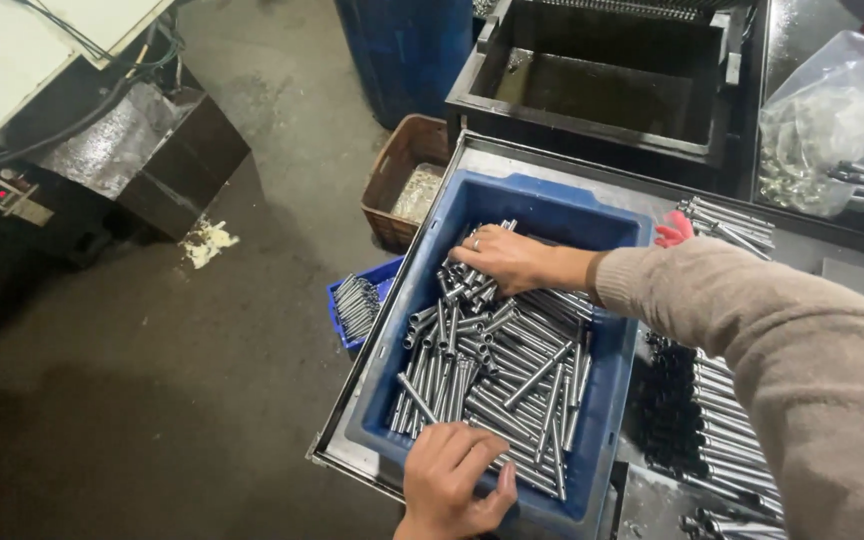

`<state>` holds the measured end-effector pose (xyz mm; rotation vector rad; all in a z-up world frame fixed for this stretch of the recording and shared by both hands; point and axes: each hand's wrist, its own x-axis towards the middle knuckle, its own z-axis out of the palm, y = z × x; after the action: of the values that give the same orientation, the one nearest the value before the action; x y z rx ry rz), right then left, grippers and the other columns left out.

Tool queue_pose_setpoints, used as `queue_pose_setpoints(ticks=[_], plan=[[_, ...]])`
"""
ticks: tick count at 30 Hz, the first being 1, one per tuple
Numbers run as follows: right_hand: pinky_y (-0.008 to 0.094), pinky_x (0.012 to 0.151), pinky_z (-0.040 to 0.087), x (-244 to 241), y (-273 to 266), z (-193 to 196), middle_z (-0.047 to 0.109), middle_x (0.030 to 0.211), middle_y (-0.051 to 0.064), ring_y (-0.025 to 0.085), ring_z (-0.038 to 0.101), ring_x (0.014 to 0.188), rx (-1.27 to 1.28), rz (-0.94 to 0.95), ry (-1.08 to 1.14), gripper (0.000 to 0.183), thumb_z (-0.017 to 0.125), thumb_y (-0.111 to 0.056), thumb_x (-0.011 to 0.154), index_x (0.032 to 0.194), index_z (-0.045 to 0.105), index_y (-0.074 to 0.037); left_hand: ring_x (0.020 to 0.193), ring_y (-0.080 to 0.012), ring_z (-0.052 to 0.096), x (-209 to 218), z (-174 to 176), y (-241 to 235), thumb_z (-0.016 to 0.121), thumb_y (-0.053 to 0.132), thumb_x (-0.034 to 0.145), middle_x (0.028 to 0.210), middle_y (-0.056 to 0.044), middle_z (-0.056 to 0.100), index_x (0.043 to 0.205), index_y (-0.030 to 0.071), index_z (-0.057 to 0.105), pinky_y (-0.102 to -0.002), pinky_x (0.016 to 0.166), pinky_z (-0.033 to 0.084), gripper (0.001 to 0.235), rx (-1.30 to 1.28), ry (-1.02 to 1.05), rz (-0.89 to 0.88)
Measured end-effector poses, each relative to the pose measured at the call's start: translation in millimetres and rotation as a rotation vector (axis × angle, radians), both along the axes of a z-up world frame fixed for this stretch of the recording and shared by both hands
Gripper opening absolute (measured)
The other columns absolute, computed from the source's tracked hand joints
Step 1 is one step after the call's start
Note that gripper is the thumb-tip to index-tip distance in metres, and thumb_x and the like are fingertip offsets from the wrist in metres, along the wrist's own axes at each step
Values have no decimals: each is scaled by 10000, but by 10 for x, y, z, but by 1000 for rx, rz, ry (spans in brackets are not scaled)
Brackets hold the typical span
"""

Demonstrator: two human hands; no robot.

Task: Assembling small metal tubes into a circular jig to create a bundle.

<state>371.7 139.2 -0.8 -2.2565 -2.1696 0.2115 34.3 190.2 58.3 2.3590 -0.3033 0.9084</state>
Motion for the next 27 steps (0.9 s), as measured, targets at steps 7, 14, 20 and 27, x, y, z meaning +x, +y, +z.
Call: queue_pose_setpoints(ticks=[7,14,20,27], plan=[[494,797,481,158,153,115,654,787,164,396,620,809,-85,56,30,875,976,-404,590,1163,423,-43,666,-154,602,-39,29,-3,601,249,899,786,20,676,829,141,679,-300,585,426,150,-15,-7,-13],[493,812,520,44,26,120,658,779,120,358,640,803,-30,-55,17,886,983,-382,641,1258,437,-57,646,-165,601,-64,-9,8,585,243,907,778,9,684,817,137,693,-299,574,434,176,-25,-18,1],[504,883,463,-50,6,67,708,1051,152,367,669,875,-34,-106,-53,957,924,-187,636,1442,420,-74,638,-165,595,-58,27,24,591,214,914,762,18,667,796,135,668,-298,570,414,162,-16,-79,-28],[482,702,518,-171,8,505,684,828,125,344,649,760,-36,-167,-13,752,951,-260,665,1197,447,-94,637,-137,596,-76,-57,24,605,238,895,749,29,679,797,147,679,-280,552,391,153,19,-103,-8]])
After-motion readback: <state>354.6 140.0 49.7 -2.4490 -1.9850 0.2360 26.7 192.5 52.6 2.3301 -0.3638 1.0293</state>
